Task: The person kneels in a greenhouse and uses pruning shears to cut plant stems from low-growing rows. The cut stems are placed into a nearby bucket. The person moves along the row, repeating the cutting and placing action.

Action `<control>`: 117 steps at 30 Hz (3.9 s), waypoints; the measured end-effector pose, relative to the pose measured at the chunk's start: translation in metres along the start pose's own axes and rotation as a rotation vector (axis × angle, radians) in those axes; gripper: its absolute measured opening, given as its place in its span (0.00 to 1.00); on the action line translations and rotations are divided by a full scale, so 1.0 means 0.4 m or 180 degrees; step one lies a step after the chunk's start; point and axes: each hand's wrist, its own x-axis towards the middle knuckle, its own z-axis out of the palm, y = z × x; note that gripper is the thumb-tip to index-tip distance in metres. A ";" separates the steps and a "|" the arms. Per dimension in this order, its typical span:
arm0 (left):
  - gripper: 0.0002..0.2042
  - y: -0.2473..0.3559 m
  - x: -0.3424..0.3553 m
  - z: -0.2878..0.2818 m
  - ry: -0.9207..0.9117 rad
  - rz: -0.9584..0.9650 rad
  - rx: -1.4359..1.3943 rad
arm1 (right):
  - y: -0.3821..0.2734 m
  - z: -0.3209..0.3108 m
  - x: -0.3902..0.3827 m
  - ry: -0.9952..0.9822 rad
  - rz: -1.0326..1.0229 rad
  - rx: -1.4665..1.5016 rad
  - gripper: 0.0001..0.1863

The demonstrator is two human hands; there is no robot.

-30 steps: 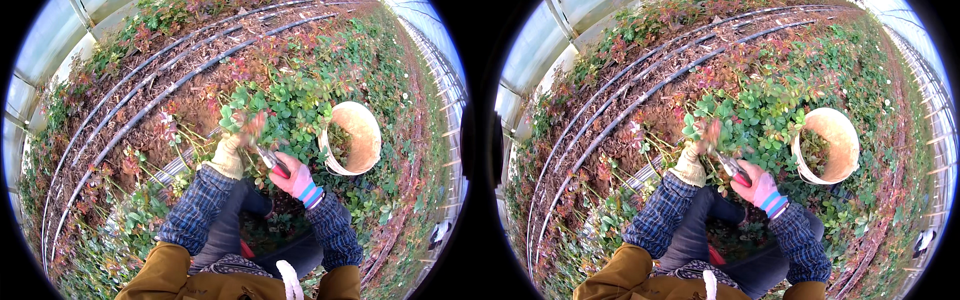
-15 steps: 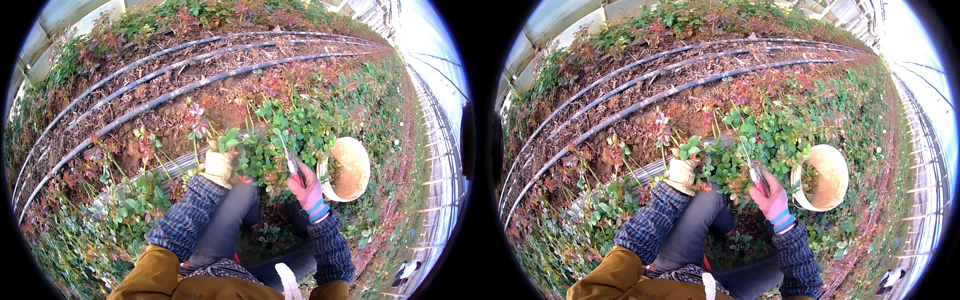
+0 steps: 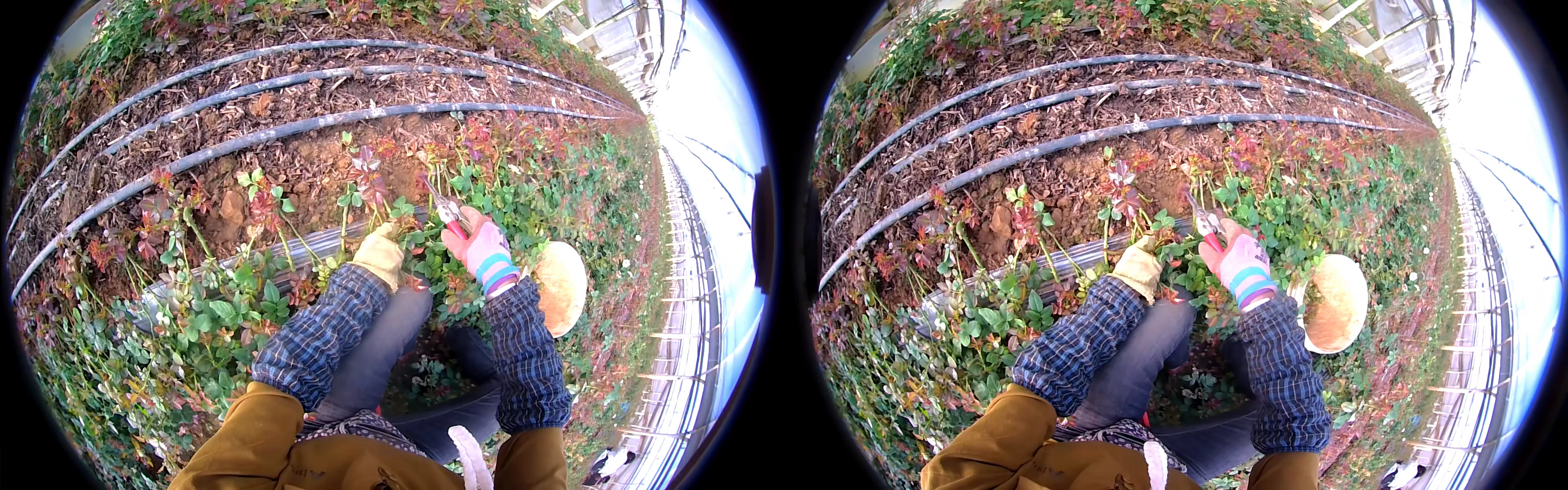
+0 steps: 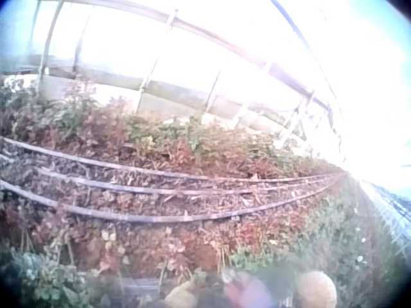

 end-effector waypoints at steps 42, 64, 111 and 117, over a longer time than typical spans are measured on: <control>0.16 0.254 -0.078 0.373 0.1353 0.0306 0.2081 | 0.179 0.022 0.109 -0.0945 -0.0180 0.2398 0.23; 0.14 0.256 -0.095 0.332 0.1441 0.0059 0.2906 | 0.162 0.028 0.163 -0.0779 -0.0003 0.1659 0.33; 0.16 0.264 -0.098 0.236 0.0467 -0.0009 -0.1430 | -0.130 -0.102 0.063 -0.0249 0.0174 -0.0216 0.36; 0.18 0.300 -0.114 0.309 0.0552 -0.0156 -0.1393 | -0.135 -0.026 0.058 -0.0978 0.1739 0.2933 0.21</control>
